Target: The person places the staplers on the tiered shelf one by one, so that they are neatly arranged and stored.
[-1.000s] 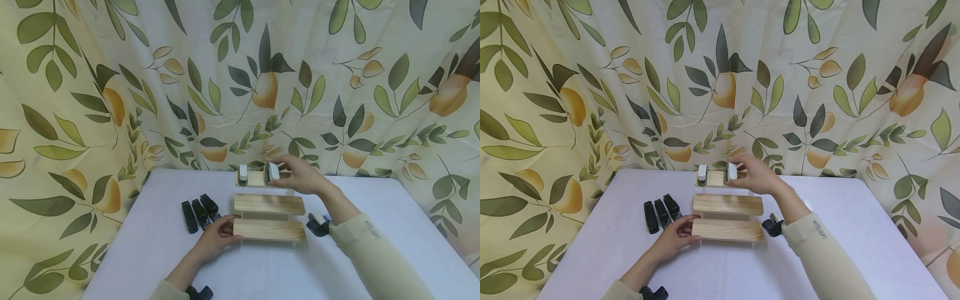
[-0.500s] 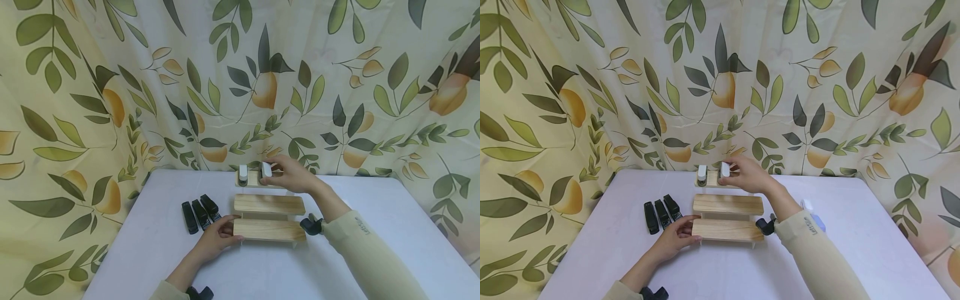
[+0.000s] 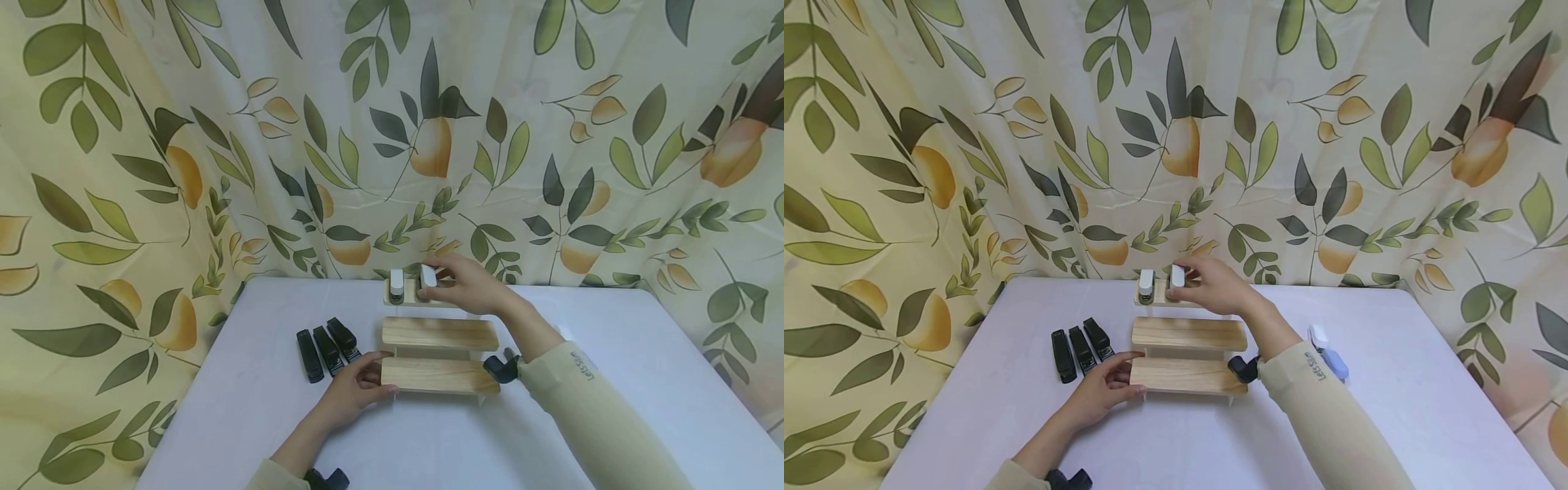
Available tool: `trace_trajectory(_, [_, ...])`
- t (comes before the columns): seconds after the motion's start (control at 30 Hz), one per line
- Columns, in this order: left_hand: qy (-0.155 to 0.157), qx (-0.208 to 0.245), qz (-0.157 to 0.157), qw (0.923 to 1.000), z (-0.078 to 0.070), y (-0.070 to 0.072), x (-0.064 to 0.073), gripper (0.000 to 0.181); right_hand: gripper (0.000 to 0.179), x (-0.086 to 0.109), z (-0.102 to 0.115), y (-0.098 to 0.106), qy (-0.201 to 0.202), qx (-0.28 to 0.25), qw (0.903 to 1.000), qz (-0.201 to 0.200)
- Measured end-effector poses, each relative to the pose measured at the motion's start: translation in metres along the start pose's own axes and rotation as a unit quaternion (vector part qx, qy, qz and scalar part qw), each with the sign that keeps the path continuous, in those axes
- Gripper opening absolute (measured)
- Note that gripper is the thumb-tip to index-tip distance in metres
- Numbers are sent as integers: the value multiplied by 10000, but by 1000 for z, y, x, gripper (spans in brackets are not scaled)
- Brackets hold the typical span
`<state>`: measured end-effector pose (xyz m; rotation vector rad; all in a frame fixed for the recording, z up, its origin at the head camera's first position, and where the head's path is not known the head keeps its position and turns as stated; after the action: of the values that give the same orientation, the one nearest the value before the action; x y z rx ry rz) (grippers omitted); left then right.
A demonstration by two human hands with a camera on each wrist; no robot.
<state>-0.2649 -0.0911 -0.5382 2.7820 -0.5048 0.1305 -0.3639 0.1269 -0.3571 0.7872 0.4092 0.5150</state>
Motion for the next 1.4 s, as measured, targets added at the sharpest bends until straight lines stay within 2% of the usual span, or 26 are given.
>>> trace_trajectory(0.2, [-1,-32,-2,10000,0,0,0,63,59,0,1,-2,-73,23,10000,6])
trace_trajectory(0.67, [4,-76,1,10000,-1,0,0,63,67,0,0,-4,-89,264,9996,-12])
trace_trajectory(0.97, [32,-74,-6,10000,1,0,-1,64,63,-2,0,-7,-136,185,9997,51])
trace_trajectory(1.4, [58,-66,7,10000,2,0,-1,65,69,-3,-1,-8,-192,285,9994,20])
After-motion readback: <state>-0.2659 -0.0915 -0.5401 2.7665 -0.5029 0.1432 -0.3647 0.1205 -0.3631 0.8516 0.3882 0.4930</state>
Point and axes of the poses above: each hand's wrist, its own x-axis away from the middle knuckle, its own y-axis out of the back of the hand, z = x × y, the point moved 6 cm from there along -x, towards the middle knuckle, and after that the axes turned 5 degrees about y, right-handed, at the moved point
